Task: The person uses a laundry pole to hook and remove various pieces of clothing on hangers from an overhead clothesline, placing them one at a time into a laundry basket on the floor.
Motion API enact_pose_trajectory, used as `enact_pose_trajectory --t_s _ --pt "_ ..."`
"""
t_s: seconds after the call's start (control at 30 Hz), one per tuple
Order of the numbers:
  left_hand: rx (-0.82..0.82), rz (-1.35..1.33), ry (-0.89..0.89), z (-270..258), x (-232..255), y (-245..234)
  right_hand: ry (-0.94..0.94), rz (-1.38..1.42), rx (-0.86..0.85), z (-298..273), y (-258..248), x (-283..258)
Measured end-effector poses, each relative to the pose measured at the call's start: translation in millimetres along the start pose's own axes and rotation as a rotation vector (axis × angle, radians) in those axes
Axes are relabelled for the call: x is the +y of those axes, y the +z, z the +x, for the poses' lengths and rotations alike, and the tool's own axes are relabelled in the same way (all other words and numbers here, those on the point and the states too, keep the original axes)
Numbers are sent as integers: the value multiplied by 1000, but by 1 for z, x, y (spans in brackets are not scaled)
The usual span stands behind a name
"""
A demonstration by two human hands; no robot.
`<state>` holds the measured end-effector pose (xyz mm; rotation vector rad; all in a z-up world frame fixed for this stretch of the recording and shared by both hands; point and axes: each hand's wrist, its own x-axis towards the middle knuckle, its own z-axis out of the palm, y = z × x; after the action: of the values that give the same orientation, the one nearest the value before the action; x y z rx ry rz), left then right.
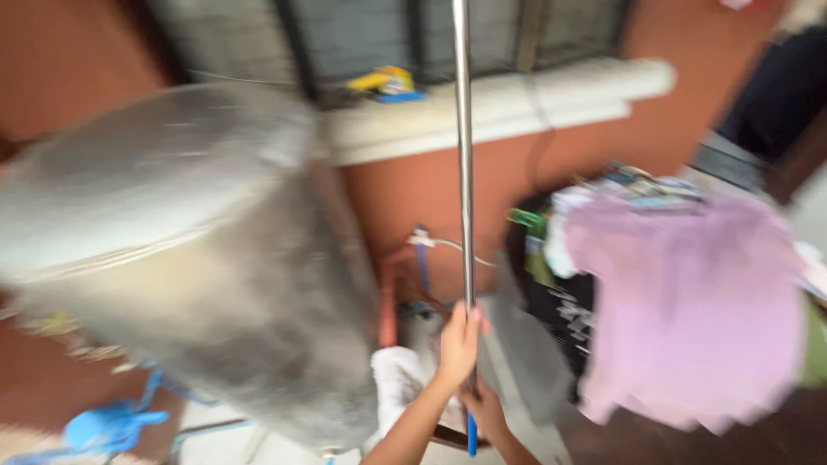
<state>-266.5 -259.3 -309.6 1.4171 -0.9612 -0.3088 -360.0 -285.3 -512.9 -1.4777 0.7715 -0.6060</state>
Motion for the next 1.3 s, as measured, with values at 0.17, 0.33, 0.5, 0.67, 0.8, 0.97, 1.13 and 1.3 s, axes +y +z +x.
enact_pose_trajectory --t_s 0.17,0.33,0.5,0.67,0.8,0.97,1.13,1.3 --pt "113 103 141 81 124 -153 -414 -217 128 2 110 -61" --pt "132 410 344 101 168 -255 -547 320 -88 52 184 -242" --pt "230 421 563 122 206 -308 -871 228 -60 76 215 -444" --pt "305 413 681 137 250 -341 -1106 99 28 115 233 -584" --pt "367 415 702 148 275 -362 -1232 29 129 147 240 -650" --pt "415 416 783 169 284 -378 -1239 0 214 168 246 -682" --pt "435 386 772 185 278 -384 -1170 -47 244 174 245 -667" --pt "441 400 767 198 271 -379 -1330 -188 417 187 245 -657"
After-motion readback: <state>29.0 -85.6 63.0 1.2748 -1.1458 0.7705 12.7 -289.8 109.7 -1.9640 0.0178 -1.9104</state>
